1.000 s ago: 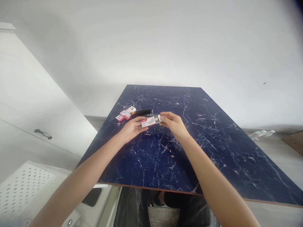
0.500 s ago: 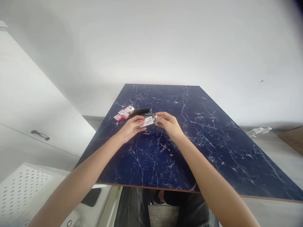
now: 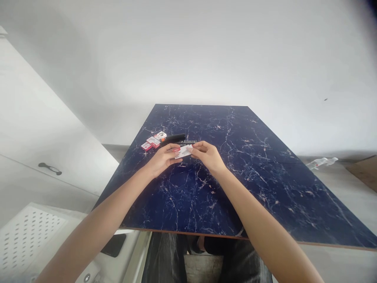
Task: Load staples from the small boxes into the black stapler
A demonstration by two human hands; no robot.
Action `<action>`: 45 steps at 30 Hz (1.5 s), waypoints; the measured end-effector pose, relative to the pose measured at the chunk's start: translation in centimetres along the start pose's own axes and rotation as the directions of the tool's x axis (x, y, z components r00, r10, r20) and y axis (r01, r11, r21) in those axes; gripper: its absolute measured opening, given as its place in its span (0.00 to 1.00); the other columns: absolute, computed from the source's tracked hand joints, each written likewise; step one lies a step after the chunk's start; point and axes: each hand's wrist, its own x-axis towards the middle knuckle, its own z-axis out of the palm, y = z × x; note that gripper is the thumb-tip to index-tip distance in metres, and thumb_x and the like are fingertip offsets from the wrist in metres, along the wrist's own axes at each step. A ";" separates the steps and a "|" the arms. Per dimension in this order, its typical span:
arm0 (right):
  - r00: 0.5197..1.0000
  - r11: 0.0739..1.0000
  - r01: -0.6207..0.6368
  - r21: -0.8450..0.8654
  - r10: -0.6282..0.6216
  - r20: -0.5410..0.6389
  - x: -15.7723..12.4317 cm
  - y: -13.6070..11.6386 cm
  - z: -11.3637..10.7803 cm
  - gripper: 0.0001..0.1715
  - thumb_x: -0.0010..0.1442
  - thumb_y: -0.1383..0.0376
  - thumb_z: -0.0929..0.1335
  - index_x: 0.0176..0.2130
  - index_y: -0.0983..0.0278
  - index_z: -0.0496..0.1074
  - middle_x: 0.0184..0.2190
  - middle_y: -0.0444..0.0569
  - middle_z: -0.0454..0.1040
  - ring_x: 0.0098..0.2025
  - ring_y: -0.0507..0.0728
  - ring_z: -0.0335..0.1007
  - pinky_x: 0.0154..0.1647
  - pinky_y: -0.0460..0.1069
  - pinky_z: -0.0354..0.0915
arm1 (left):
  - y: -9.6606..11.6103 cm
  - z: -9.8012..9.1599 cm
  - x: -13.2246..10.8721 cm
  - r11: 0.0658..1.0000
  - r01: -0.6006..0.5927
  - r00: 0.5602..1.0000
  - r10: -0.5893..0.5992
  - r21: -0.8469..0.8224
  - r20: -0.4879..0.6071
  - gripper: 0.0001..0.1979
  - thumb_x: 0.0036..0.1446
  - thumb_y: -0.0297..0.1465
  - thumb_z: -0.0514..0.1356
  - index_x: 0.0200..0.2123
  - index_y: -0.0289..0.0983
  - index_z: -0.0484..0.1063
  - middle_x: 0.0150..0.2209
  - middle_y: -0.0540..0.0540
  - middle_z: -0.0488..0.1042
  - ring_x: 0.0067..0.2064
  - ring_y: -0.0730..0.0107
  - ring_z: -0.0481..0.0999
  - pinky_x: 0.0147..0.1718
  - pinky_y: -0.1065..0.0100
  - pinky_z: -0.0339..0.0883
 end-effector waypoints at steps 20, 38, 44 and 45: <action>0.982 0.901 0.185 -0.393 -0.188 0.031 -0.5 0.3 0.5 0.15 0.64 0.55 0.68 0.47 0.58 0.78 0.39 0.47 0.81 0.37 0.57 0.76 0.46 0.54 0.72 | -0.1 -0.4 0.2 0.863 -0.174 0.981 0.194 0.474 0.006 0.11 0.63 0.36 0.61 0.46 0.39 0.78 0.48 0.42 0.78 0.46 0.59 0.79 0.46 0.57 0.77; 0.909 0.456 0.260 -0.851 -0.413 0.056 1.3 3.1 -1.1 0.18 0.63 0.66 0.65 0.51 0.62 0.76 0.50 0.55 0.74 0.52 0.65 0.69 0.57 0.60 0.65 | 0.4 -4.1 2.5 -0.271 -0.129 0.782 0.564 0.954 0.266 0.24 0.70 0.42 0.51 0.62 0.39 0.71 0.64 0.37 0.65 0.64 0.44 0.59 0.62 0.44 0.57; 0.921 0.464 0.239 -0.853 -0.386 0.048 1.2 3.0 -1.0 0.17 0.62 0.66 0.66 0.50 0.62 0.76 0.50 0.55 0.74 0.52 0.65 0.69 0.56 0.60 0.65 | 0.3 -4.5 2.4 -0.272 -0.160 0.779 0.555 0.949 0.291 0.23 0.69 0.42 0.52 0.62 0.40 0.71 0.63 0.36 0.66 0.64 0.44 0.60 0.62 0.43 0.57; 0.924 0.466 0.237 -0.853 -0.380 0.049 1.2 3.0 -1.0 0.17 0.62 0.66 0.66 0.50 0.62 0.76 0.50 0.55 0.74 0.52 0.65 0.69 0.56 0.60 0.65 | 0.3 -4.5 2.4 -0.269 -0.168 0.778 0.554 0.949 0.295 0.23 0.69 0.42 0.52 0.62 0.40 0.71 0.63 0.36 0.66 0.64 0.43 0.59 0.62 0.43 0.57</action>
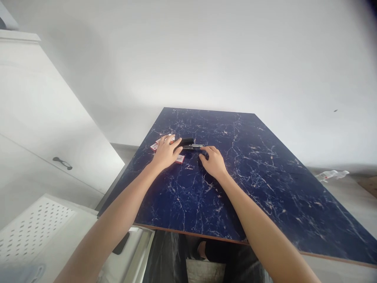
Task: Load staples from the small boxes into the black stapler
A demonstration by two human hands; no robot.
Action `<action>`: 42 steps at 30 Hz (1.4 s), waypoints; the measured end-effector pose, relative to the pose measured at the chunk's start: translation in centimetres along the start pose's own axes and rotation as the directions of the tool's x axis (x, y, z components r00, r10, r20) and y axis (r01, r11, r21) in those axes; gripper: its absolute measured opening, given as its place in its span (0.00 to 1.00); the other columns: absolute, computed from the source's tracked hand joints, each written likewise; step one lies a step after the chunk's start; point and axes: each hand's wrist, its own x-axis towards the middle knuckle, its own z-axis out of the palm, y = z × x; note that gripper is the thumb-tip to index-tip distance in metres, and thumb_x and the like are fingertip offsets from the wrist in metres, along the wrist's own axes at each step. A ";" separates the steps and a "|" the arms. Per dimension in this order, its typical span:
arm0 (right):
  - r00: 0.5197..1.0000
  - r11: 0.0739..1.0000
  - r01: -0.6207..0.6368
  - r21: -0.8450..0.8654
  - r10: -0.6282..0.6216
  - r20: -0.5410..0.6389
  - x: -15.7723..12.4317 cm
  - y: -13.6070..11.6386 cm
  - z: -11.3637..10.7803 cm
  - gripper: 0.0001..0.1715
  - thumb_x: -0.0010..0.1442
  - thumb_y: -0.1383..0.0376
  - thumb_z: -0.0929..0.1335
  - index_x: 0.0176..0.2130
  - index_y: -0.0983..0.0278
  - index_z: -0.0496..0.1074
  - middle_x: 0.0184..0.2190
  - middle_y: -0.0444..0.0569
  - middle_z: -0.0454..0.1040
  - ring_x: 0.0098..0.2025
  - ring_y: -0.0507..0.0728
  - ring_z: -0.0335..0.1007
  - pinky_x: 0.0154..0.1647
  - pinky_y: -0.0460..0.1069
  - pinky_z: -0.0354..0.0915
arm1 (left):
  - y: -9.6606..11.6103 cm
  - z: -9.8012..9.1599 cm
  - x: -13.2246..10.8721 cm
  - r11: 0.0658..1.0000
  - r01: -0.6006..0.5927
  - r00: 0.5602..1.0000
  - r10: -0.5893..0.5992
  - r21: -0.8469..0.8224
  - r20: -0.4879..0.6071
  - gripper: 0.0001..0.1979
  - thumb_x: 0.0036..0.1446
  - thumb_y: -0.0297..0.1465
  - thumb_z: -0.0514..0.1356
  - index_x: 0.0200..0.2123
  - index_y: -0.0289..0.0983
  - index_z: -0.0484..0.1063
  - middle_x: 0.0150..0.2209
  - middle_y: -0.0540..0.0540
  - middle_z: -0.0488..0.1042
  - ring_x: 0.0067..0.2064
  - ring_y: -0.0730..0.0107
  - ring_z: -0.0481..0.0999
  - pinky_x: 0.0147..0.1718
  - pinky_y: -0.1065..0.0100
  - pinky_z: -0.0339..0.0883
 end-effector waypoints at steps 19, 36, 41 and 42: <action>1.000 0.999 0.019 0.050 -0.019 0.000 -0.1 -0.1 -0.3 0.16 0.62 0.65 0.66 0.48 0.61 0.76 0.49 0.54 0.75 0.52 0.63 0.70 0.57 0.59 0.65 | 3.7 -2.0 0.5 -0.021 0.355 0.862 -0.379 -0.935 0.336 0.20 0.66 0.47 0.56 0.47 0.40 0.79 0.59 0.41 0.74 0.57 0.57 0.74 0.52 0.57 0.70; 0.999 0.999 0.033 0.036 -0.033 0.021 -0.3 -0.6 -0.5 0.16 0.63 0.65 0.65 0.49 0.61 0.76 0.50 0.54 0.75 0.53 0.64 0.69 0.57 0.59 0.65 | 1.4 -0.5 0.9 0.217 0.405 0.810 -0.536 -0.888 0.239 0.18 0.60 0.46 0.62 0.39 0.36 0.79 0.47 0.39 0.80 0.48 0.59 0.78 0.45 0.61 0.72; 1.000 0.999 0.028 0.017 -0.028 -0.007 -0.2 -0.6 -0.5 0.19 0.63 0.64 0.65 0.52 0.63 0.75 0.51 0.55 0.75 0.54 0.66 0.69 0.57 0.60 0.65 | 0.3 -1.0 0.6 0.749 0.297 0.915 -0.401 -0.592 -0.048 0.18 0.67 0.43 0.54 0.40 0.38 0.79 0.44 0.42 0.81 0.50 0.56 0.76 0.53 0.57 0.67; 1.000 1.000 0.015 0.003 -0.014 -0.018 0.0 -0.5 -0.4 0.21 0.63 0.64 0.65 0.54 0.64 0.74 0.52 0.56 0.75 0.54 0.67 0.69 0.57 0.61 0.65 | 0.1 -1.1 0.5 0.840 0.257 0.939 -0.334 -0.477 -0.082 0.17 0.68 0.41 0.53 0.44 0.39 0.79 0.47 0.42 0.80 0.52 0.55 0.74 0.55 0.55 0.65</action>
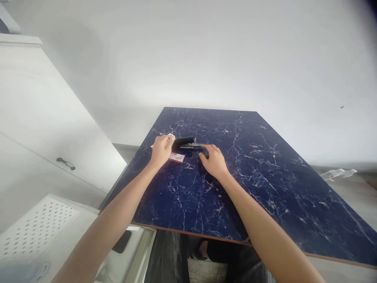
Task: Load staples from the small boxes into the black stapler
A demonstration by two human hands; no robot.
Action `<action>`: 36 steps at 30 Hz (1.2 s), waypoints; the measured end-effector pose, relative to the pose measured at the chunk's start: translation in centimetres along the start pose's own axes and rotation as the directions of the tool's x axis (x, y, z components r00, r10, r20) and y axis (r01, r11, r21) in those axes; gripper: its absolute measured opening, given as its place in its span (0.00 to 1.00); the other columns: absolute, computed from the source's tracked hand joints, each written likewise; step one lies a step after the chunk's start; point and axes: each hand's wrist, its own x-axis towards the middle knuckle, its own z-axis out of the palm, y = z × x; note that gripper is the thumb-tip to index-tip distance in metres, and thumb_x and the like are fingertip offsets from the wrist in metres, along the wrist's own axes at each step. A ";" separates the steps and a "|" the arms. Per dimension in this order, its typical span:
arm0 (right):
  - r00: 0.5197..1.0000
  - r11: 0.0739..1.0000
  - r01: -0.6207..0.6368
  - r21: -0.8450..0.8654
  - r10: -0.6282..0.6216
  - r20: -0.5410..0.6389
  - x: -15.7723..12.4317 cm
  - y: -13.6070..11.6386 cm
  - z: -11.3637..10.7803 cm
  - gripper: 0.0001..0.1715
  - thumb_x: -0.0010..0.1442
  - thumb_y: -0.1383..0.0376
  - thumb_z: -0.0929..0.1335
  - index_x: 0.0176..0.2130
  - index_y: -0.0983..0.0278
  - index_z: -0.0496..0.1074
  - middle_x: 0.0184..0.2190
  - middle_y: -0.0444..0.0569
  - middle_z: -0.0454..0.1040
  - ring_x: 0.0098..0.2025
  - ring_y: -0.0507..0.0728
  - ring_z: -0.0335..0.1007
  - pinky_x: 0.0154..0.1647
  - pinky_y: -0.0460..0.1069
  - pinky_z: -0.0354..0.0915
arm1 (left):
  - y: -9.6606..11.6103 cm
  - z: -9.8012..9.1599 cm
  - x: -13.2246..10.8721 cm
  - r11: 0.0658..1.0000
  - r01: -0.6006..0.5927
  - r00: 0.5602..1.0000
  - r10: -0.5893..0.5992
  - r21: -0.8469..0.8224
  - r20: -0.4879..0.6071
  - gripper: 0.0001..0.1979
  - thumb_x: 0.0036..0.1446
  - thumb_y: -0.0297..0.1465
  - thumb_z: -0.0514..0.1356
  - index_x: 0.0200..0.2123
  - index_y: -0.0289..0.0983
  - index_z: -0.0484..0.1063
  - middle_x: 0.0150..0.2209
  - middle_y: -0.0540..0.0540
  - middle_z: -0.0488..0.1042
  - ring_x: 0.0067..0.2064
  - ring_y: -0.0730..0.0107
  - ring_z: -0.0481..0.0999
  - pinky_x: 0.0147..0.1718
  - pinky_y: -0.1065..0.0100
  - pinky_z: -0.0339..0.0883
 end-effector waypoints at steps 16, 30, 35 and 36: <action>0.995 1.000 0.007 0.000 -0.007 0.096 1.3 -1.9 3.9 0.47 0.53 0.70 0.64 0.69 0.69 0.52 0.54 0.58 0.76 0.55 0.70 0.66 0.57 0.63 0.65 | -2.9 0.1 0.5 0.923 -0.137 0.983 0.080 0.361 0.167 0.23 0.59 0.28 0.64 0.58 0.42 0.74 0.50 0.41 0.79 0.57 0.48 0.70 0.57 0.51 0.63; 0.988 0.997 -0.038 0.067 0.027 0.153 1.4 -1.6 3.3 0.55 0.55 0.66 0.64 0.73 0.67 0.37 0.61 0.55 0.72 0.62 0.70 0.62 0.62 0.66 0.59 | -3.4 0.3 0.6 0.908 -0.138 0.974 0.052 0.397 0.219 0.25 0.61 0.30 0.62 0.62 0.43 0.69 0.54 0.38 0.75 0.60 0.44 0.64 0.56 0.46 0.60; 0.981 0.988 -0.072 0.139 0.045 0.187 1.6 -1.4 3.3 0.54 0.55 0.66 0.63 0.73 0.68 0.37 0.61 0.56 0.71 0.64 0.71 0.59 0.64 0.68 0.56 | -3.5 0.5 0.8 0.928 -0.084 0.978 0.007 0.363 0.209 0.26 0.60 0.30 0.63 0.62 0.42 0.69 0.54 0.37 0.74 0.61 0.45 0.66 0.57 0.49 0.59; 0.982 0.989 -0.059 0.139 0.032 0.186 1.6 -1.5 3.3 0.54 0.54 0.66 0.63 0.73 0.68 0.37 0.61 0.57 0.71 0.65 0.71 0.59 0.64 0.68 0.56 | -3.4 0.5 0.9 0.930 -0.068 0.979 -0.008 0.361 0.206 0.26 0.59 0.31 0.64 0.62 0.43 0.69 0.53 0.37 0.74 0.60 0.45 0.66 0.57 0.49 0.59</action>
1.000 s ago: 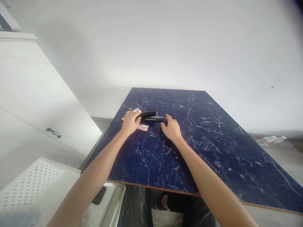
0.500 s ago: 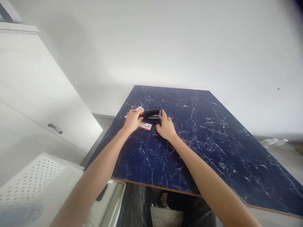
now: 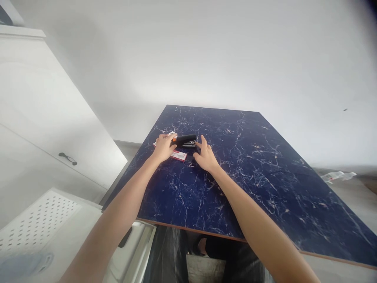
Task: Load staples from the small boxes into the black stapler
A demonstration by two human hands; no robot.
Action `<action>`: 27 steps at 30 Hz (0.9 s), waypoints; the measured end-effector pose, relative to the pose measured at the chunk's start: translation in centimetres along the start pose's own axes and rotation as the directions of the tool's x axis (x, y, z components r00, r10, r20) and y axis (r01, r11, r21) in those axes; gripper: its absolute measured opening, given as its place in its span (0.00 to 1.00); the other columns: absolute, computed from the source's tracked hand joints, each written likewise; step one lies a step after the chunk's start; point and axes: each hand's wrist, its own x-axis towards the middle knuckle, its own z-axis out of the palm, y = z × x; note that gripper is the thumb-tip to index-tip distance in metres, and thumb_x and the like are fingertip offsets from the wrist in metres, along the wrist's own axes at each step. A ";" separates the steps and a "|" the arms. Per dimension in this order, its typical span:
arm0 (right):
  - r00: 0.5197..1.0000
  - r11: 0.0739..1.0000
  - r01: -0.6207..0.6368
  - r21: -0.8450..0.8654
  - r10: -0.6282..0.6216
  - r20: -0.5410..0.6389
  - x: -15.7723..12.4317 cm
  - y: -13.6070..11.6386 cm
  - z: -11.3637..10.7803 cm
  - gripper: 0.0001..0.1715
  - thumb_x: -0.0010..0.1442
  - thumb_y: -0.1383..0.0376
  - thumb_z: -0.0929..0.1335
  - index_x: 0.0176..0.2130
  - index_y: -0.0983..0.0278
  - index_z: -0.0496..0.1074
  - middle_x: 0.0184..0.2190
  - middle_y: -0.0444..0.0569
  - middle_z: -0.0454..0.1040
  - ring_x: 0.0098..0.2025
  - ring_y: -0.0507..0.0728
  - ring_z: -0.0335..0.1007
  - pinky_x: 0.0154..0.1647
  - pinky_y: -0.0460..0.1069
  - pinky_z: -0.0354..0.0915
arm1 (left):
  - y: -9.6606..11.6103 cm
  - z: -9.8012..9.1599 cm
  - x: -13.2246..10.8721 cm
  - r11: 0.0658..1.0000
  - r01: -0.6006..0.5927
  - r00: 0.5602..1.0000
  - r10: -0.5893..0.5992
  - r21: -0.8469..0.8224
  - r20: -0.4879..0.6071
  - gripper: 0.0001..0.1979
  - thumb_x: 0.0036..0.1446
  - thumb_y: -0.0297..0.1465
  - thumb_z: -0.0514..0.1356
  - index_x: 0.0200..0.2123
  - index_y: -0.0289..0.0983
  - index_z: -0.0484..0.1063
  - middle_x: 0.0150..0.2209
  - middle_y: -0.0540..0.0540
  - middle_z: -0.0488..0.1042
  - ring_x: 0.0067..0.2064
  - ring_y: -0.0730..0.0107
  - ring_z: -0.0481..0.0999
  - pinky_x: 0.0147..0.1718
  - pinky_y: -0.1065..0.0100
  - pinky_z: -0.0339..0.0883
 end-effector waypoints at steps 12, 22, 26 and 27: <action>0.995 0.999 -0.040 -0.013 0.039 -0.087 -0.2 0.1 0.2 0.48 0.57 0.65 0.63 0.71 0.69 0.46 0.62 0.60 0.69 0.64 0.70 0.60 0.65 0.67 0.57 | 0.1 -1.0 -0.3 0.999 -0.010 0.997 0.014 0.050 -0.076 0.19 0.55 0.37 0.68 0.51 0.44 0.77 0.52 0.41 0.78 0.58 0.46 0.66 0.55 0.48 0.58; 0.999 0.999 0.041 -0.010 -0.041 0.026 0.8 1.1 0.5 0.44 0.58 0.68 0.64 0.71 0.71 0.50 0.66 0.62 0.64 0.66 0.68 0.62 0.68 0.64 0.57 | 0.5 -2.0 -0.6 0.968 -0.143 0.989 0.145 0.206 0.004 0.13 0.62 0.37 0.63 0.49 0.44 0.79 0.50 0.46 0.81 0.58 0.48 0.64 0.58 0.49 0.53; 0.999 0.999 0.042 0.021 -0.042 0.009 1.5 1.6 0.7 0.40 0.61 0.70 0.64 0.69 0.73 0.53 0.64 0.64 0.66 0.64 0.65 0.66 0.67 0.61 0.60 | 0.8 -2.2 -0.6 0.960 -0.146 0.989 0.146 0.239 0.019 0.13 0.63 0.37 0.62 0.49 0.44 0.79 0.49 0.45 0.81 0.58 0.47 0.64 0.58 0.49 0.52; 0.999 0.999 0.047 0.026 -0.047 -0.001 1.7 1.7 0.7 0.39 0.61 0.69 0.64 0.69 0.72 0.55 0.63 0.63 0.67 0.63 0.65 0.67 0.66 0.61 0.61 | 0.8 -2.3 -0.6 0.958 -0.144 0.989 0.143 0.247 0.024 0.13 0.63 0.37 0.61 0.49 0.44 0.79 0.49 0.45 0.81 0.58 0.47 0.64 0.58 0.49 0.52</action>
